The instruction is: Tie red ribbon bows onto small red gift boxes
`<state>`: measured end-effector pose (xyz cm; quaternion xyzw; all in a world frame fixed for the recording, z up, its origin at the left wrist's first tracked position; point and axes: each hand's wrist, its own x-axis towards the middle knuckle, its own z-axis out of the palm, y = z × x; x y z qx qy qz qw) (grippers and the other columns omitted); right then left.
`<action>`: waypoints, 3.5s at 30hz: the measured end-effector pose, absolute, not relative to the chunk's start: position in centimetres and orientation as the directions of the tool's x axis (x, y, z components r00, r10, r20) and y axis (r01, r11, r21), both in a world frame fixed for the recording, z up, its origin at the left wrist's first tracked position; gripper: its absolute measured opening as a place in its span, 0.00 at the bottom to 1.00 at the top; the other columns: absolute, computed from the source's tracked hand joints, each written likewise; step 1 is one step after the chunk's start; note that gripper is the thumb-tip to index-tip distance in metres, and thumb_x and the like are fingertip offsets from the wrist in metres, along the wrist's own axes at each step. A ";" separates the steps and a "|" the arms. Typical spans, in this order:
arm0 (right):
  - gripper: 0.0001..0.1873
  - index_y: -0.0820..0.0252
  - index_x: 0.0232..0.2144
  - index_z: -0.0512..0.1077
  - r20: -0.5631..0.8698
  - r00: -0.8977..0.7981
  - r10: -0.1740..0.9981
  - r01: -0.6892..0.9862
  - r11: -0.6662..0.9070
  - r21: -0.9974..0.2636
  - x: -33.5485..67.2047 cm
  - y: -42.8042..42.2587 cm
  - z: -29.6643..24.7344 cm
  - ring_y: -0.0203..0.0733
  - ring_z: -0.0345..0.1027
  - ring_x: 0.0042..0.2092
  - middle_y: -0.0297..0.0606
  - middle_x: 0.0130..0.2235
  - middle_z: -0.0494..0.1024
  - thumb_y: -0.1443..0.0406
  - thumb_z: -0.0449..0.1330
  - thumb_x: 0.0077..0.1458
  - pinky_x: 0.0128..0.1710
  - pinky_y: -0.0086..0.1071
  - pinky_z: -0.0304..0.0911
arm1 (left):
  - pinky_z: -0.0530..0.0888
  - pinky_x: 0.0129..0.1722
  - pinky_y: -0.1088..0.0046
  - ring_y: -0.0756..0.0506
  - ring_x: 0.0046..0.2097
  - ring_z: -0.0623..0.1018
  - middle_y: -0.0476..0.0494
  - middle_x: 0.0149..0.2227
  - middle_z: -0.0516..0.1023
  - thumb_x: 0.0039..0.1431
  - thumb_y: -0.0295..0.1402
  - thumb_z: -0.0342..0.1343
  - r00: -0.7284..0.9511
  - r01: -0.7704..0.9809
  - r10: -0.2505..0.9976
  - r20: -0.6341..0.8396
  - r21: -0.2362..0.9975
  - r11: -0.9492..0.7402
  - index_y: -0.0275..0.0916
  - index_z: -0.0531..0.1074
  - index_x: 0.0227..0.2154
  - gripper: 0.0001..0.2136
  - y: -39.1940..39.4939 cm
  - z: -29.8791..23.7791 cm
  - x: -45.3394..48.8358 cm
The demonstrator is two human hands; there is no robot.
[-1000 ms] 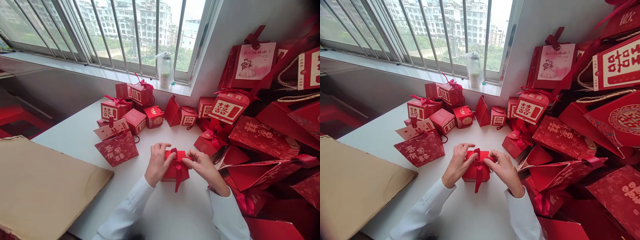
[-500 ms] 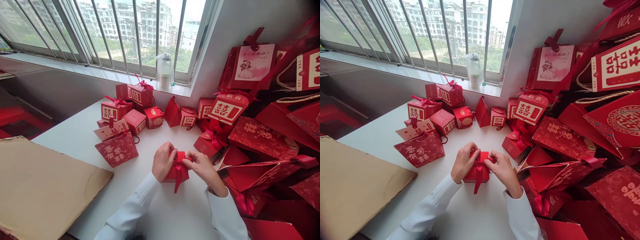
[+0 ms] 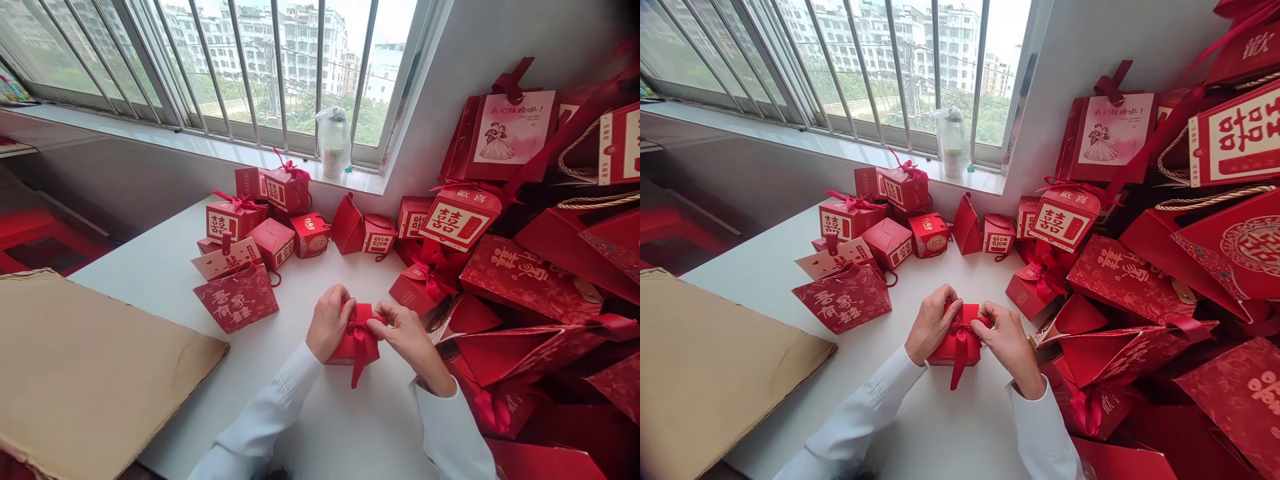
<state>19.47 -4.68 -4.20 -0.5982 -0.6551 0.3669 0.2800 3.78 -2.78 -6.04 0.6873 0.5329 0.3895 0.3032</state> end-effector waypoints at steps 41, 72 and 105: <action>0.10 0.57 0.20 0.58 -0.099 -0.149 0.984 0.433 -0.025 -0.901 19.7 -4.6 -4.6 0.33 0.59 0.23 0.27 0.19 0.63 0.63 0.56 0.46 0.24 0.26 0.58 | 0.69 0.39 0.70 0.46 0.38 0.72 0.48 0.34 0.72 0.50 0.39 0.59 0.196 0.399 0.968 0.160 0.888 -0.228 0.40 0.64 0.37 0.14 -3.5 -5.1 3.0; 0.10 0.57 0.19 0.55 -0.099 -0.146 0.984 0.465 -0.020 -0.885 19.7 -4.6 -4.4 0.32 0.55 0.24 0.25 0.20 0.59 0.64 0.55 0.45 0.24 0.24 0.53 | 0.66 0.52 0.63 0.41 0.54 0.64 0.43 0.48 0.68 0.52 0.27 0.56 0.483 0.500 0.849 0.214 0.729 -0.468 0.41 0.71 0.28 0.02 -3.3 -5.0 1.7; 0.11 0.57 0.19 0.55 -0.116 -0.156 0.981 0.443 -0.035 -0.896 19.6 -4.7 -4.3 0.33 0.59 0.24 0.26 0.20 0.62 0.63 0.56 0.46 0.25 0.25 0.57 | 0.68 0.38 0.74 0.48 0.38 0.73 0.49 0.36 0.75 0.55 0.36 0.53 0.283 0.380 0.957 0.066 0.908 -0.175 0.40 0.69 0.36 0.08 -3.2 -5.0 1.1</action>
